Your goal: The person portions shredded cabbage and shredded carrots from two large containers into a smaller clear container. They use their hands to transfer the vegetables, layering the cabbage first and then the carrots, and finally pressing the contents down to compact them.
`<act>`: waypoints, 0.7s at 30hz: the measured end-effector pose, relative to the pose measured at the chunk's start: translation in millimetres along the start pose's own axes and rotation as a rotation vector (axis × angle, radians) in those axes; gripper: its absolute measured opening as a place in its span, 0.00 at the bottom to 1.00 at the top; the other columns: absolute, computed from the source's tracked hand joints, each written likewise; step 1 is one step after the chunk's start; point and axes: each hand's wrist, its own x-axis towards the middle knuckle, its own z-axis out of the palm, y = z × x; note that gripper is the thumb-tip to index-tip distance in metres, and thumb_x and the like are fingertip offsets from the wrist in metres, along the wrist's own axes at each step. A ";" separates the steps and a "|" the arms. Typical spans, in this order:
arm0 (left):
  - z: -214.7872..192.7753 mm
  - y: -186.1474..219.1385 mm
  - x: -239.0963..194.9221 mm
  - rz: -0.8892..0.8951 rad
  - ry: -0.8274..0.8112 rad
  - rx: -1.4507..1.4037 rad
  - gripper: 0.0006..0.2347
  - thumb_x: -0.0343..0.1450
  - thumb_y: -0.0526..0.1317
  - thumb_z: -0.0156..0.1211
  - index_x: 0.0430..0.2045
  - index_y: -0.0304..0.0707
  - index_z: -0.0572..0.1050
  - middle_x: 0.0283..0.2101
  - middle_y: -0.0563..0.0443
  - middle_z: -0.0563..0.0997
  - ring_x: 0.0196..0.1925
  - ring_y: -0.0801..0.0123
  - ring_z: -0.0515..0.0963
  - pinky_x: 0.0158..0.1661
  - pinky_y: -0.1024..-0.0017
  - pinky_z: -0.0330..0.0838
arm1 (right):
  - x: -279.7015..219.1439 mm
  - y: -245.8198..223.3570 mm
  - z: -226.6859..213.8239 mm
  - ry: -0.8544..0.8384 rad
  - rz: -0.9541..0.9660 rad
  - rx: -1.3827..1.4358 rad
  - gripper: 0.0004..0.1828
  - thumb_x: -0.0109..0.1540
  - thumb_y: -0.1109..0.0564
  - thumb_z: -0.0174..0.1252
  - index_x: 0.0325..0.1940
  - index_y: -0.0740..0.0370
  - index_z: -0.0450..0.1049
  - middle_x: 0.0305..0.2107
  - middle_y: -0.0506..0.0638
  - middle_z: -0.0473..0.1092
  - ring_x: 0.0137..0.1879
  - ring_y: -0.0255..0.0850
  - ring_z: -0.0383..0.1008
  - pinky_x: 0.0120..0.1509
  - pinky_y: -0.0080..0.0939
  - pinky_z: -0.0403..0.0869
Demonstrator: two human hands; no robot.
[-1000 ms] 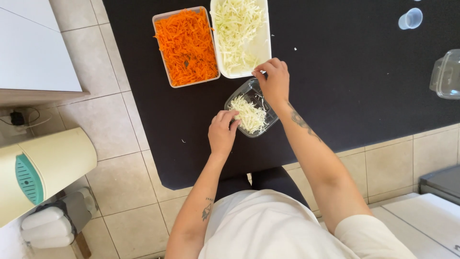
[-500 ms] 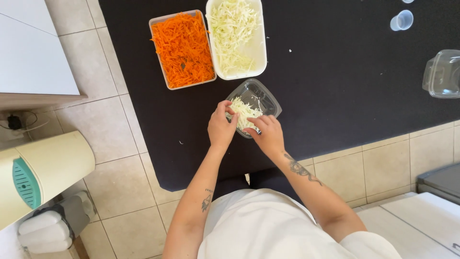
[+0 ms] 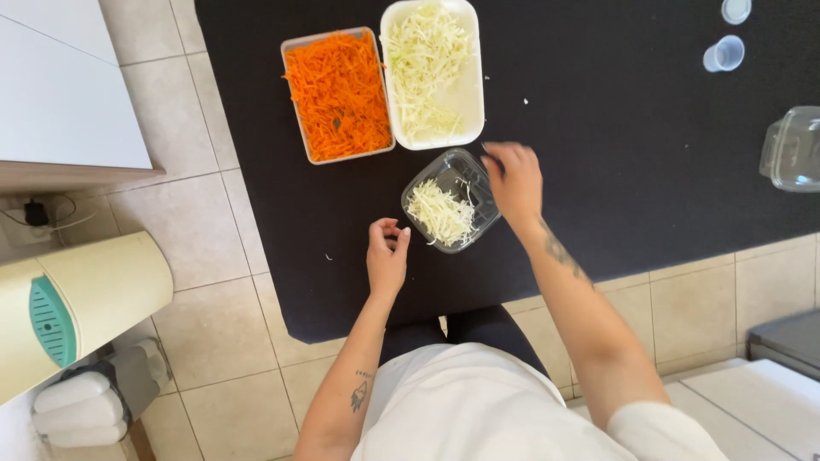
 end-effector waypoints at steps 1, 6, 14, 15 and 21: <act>5.0 -5.5 -1.9 0.000 -0.001 0.000 0.13 0.69 0.45 0.56 0.43 0.45 0.65 0.37 0.53 0.74 0.32 0.68 0.77 0.34 0.71 0.71 | 11.6 2.8 15.7 0.000 0.000 -0.001 0.08 0.58 0.58 0.61 0.42 0.51 0.74 0.32 0.46 0.69 0.42 0.46 0.71 0.47 0.44 0.71; 11.4 18.9 -11.6 -0.048 -0.110 0.036 0.19 0.64 0.46 0.63 0.43 0.48 0.61 0.35 0.56 0.75 0.30 0.70 0.77 0.32 0.74 0.71 | 75.9 9.2 94.3 -0.392 -0.018 -0.009 0.26 0.52 0.65 0.60 0.51 0.49 0.65 0.44 0.52 0.65 0.53 0.52 0.67 0.56 0.48 0.70; 12.8 23.5 -21.2 0.411 -0.104 0.330 0.06 0.66 0.45 0.58 0.29 0.47 0.76 0.27 0.61 0.75 0.29 0.68 0.73 0.31 0.69 0.66 | 99.4 -0.9 87.1 -0.490 0.073 0.052 0.13 0.55 0.70 0.45 0.38 0.60 0.70 0.33 0.54 0.67 0.34 0.51 0.68 0.36 0.48 0.66; 17.2 20.7 -21.3 0.451 -0.126 0.355 0.07 0.66 0.45 0.58 0.32 0.47 0.76 0.29 0.60 0.75 0.33 0.63 0.75 0.34 0.65 0.66 | 102.9 -3.6 79.2 -0.458 0.104 0.084 0.13 0.55 0.70 0.46 0.37 0.59 0.71 0.31 0.52 0.67 0.33 0.49 0.69 0.36 0.46 0.67; 25.7 23.9 -19.2 0.496 -0.015 0.423 0.04 0.66 0.44 0.58 0.30 0.55 0.74 0.27 0.64 0.71 0.33 0.70 0.77 0.35 0.71 0.72 | 96.2 14.4 64.0 -0.283 0.249 0.204 0.13 0.49 0.61 0.60 0.36 0.49 0.73 0.25 0.41 0.70 0.33 0.38 0.75 0.41 0.40 0.73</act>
